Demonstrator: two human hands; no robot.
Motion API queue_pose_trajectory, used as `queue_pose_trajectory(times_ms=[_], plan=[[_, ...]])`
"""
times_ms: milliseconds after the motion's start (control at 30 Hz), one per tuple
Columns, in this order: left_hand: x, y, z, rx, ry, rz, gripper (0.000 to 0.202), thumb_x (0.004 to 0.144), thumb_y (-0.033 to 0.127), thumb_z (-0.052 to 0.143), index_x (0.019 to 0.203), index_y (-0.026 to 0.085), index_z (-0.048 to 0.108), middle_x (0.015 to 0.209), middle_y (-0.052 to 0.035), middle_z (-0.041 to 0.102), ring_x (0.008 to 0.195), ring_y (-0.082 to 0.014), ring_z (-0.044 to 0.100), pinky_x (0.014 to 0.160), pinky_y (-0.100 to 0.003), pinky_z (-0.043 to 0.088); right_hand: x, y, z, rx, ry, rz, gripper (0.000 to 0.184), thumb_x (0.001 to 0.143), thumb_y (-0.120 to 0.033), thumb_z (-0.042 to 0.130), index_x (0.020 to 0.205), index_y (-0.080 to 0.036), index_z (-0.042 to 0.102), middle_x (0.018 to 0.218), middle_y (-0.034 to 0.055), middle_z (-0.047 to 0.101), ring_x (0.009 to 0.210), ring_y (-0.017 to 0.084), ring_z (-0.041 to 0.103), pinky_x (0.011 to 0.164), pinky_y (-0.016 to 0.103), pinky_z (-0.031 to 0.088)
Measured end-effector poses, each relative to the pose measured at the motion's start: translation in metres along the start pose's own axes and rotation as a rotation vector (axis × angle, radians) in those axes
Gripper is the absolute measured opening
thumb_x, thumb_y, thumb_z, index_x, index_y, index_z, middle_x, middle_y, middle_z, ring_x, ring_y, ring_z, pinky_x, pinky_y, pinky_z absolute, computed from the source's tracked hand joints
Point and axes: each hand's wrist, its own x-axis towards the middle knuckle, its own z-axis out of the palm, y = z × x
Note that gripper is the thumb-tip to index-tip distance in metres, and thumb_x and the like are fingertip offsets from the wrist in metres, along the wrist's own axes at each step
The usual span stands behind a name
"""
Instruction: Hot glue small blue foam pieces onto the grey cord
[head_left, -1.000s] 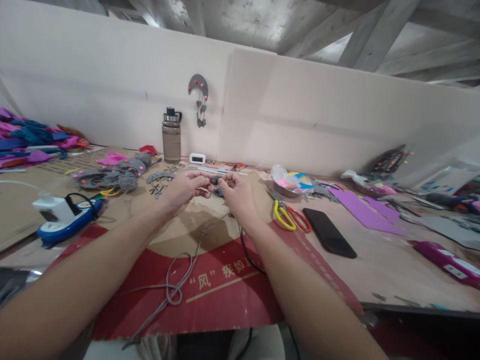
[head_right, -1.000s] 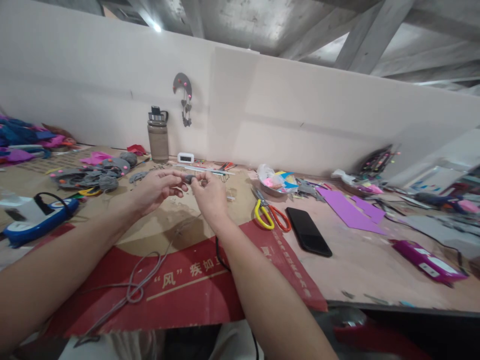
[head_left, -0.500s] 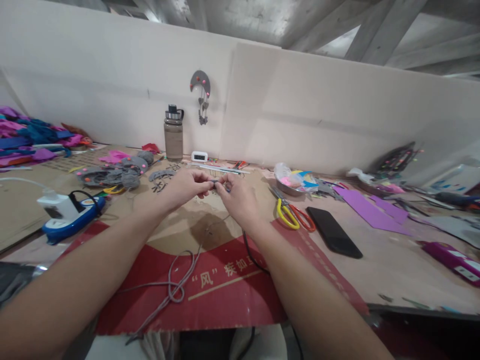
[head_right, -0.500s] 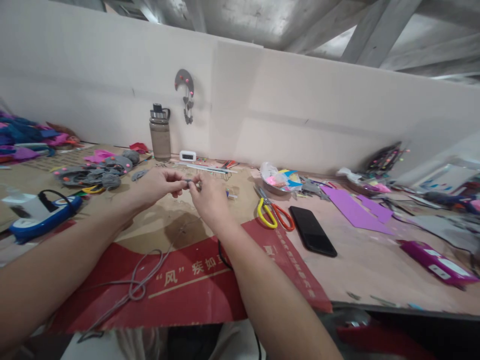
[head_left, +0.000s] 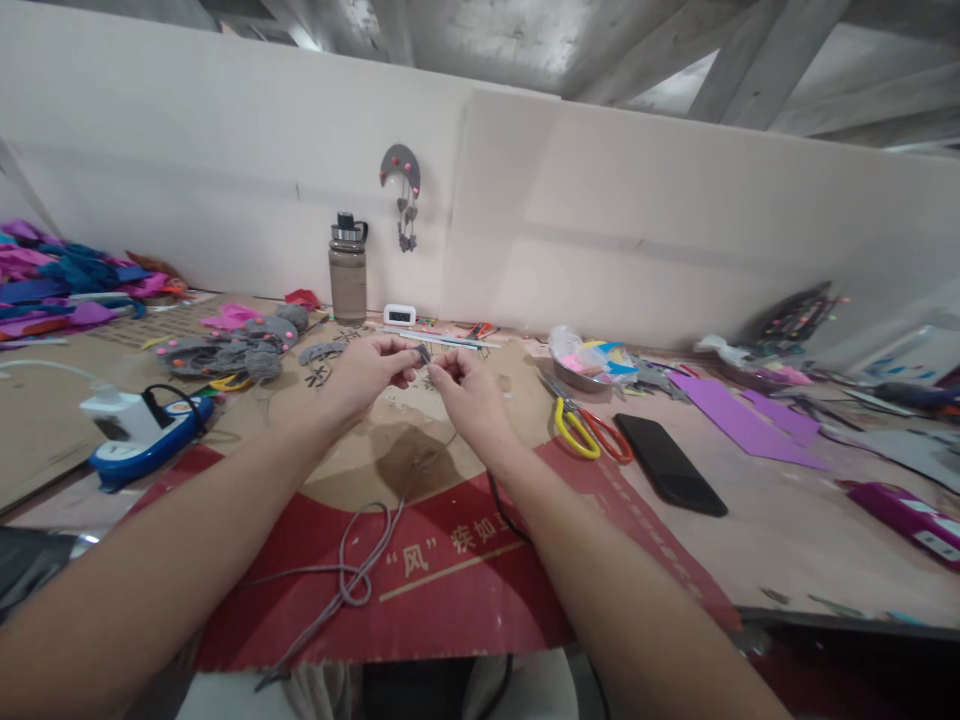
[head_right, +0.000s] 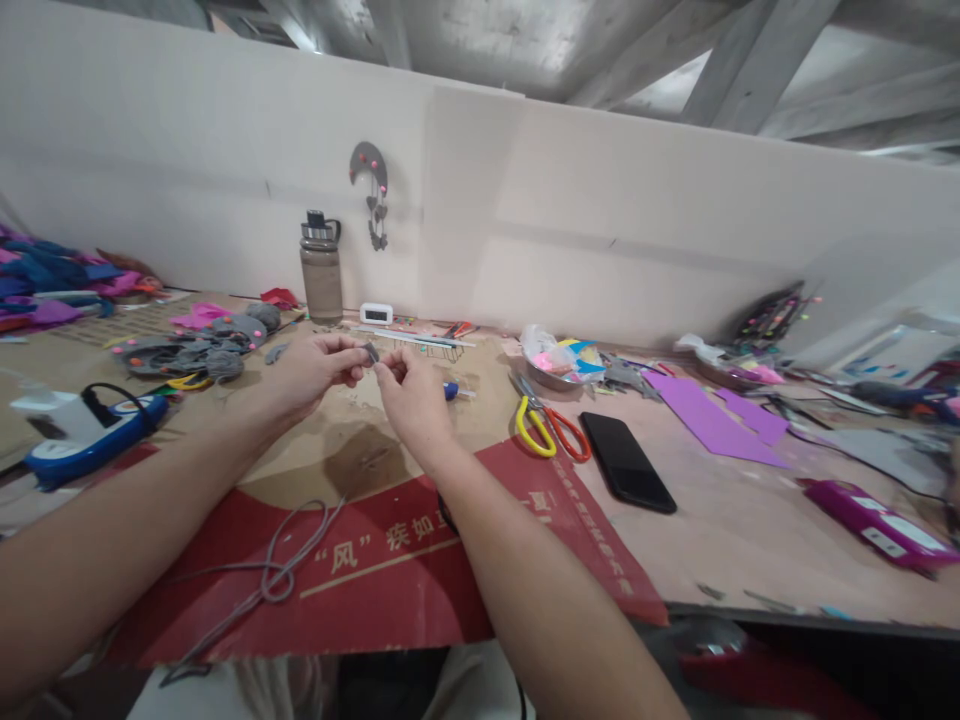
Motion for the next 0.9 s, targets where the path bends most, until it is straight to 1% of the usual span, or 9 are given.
queue_pose_trajectory(times_ms=[167, 300, 433, 500, 567, 733, 800, 900], plan=[[-0.0025, -0.0015, 0.0032, -0.124, -0.024, 0.005, 0.011, 0.068, 0.024, 0.065, 0.066, 0.013, 0.061, 0.053, 0.0001, 0.054, 0.048, -0.007, 0.046, 0.048, -0.02, 0.037, 0.0029, 0.0021, 0.0014, 0.096, 0.068, 0.089, 0.014, 0.077, -0.033, 0.049, 0.075, -0.02, 0.05, 0.065, -0.003, 0.051, 0.058, 0.01, 0.046, 0.055, 0.021, 0.038], [-0.0032, -0.0025, 0.0056, -0.221, -0.071, -0.018, 0.012, 0.067, 0.024, 0.067, 0.069, 0.012, 0.063, 0.058, -0.0008, 0.056, 0.051, -0.007, 0.049, 0.051, -0.02, 0.039, 0.0038, 0.0026, -0.0005, 0.119, 0.1, 0.129, 0.018, 0.076, -0.038, 0.051, 0.082, -0.02, 0.053, 0.06, -0.0046, 0.047, 0.053, 0.01, 0.044, 0.05, 0.021, 0.036], [-0.0034, 0.0001, 0.005, -0.27, -0.13, -0.088, 0.016, 0.067, 0.026, 0.069, 0.074, 0.011, 0.066, 0.064, -0.0038, 0.061, 0.057, -0.0086, 0.054, 0.057, -0.022, 0.044, 0.0039, 0.0014, -0.0044, 0.129, 0.08, 0.155, 0.016, 0.076, -0.036, 0.05, 0.075, -0.021, 0.054, 0.059, -0.0042, 0.048, 0.052, 0.01, 0.044, 0.048, 0.021, 0.035], [-0.0038, 0.0023, 0.0038, -0.265, -0.154, -0.124, 0.018, 0.067, 0.027, 0.068, 0.076, 0.011, 0.067, 0.066, -0.0052, 0.062, 0.058, -0.01, 0.056, 0.059, -0.024, 0.045, 0.0039, 0.0, -0.0062, 0.131, 0.077, 0.158, 0.015, 0.075, -0.034, 0.05, 0.071, -0.02, 0.054, 0.058, -0.0042, 0.048, 0.051, 0.009, 0.043, 0.048, 0.021, 0.035], [-0.0041, 0.0038, 0.0027, -0.24, -0.156, -0.136, 0.018, 0.067, 0.028, 0.068, 0.075, 0.011, 0.067, 0.065, -0.0051, 0.062, 0.058, -0.0103, 0.056, 0.058, -0.024, 0.045, 0.0038, -0.0014, -0.0073, 0.121, 0.076, 0.158, 0.014, 0.075, -0.033, 0.051, 0.07, -0.02, 0.053, 0.057, -0.0046, 0.048, 0.049, 0.009, 0.042, 0.047, 0.021, 0.035], [-0.0026, 0.0016, 0.0017, -0.137, -0.092, -0.102, 0.013, 0.063, 0.024, 0.07, 0.068, 0.013, 0.065, 0.058, -0.0019, 0.057, 0.05, -0.0075, 0.049, 0.049, -0.02, 0.04, 0.0033, -0.002, -0.0074, 0.042, 0.07, 0.122, 0.015, 0.075, -0.034, 0.051, 0.069, -0.02, 0.053, 0.052, -0.0053, 0.043, 0.046, 0.009, 0.039, 0.044, 0.021, 0.03], [-0.0015, -0.0003, 0.0015, -0.099, -0.087, -0.101, 0.012, 0.063, 0.024, 0.069, 0.068, 0.014, 0.065, 0.057, -0.0017, 0.057, 0.049, -0.0077, 0.048, 0.048, -0.02, 0.039, 0.003, -0.0013, -0.007, -0.002, 0.076, 0.096, 0.016, 0.075, -0.034, 0.051, 0.069, -0.02, 0.053, 0.051, -0.0054, 0.042, 0.046, 0.009, 0.039, 0.044, 0.021, 0.029], [-0.0009, -0.0015, 0.0012, -0.042, -0.099, -0.081, 0.011, 0.064, 0.025, 0.067, 0.066, 0.015, 0.065, 0.055, -0.001, 0.055, 0.048, -0.0079, 0.047, 0.047, -0.02, 0.038, 0.0024, -0.0008, -0.0065, -0.058, 0.085, 0.069, 0.015, 0.075, -0.033, 0.05, 0.069, -0.02, 0.054, 0.052, -0.0048, 0.045, 0.048, 0.009, 0.04, 0.046, 0.021, 0.029]])
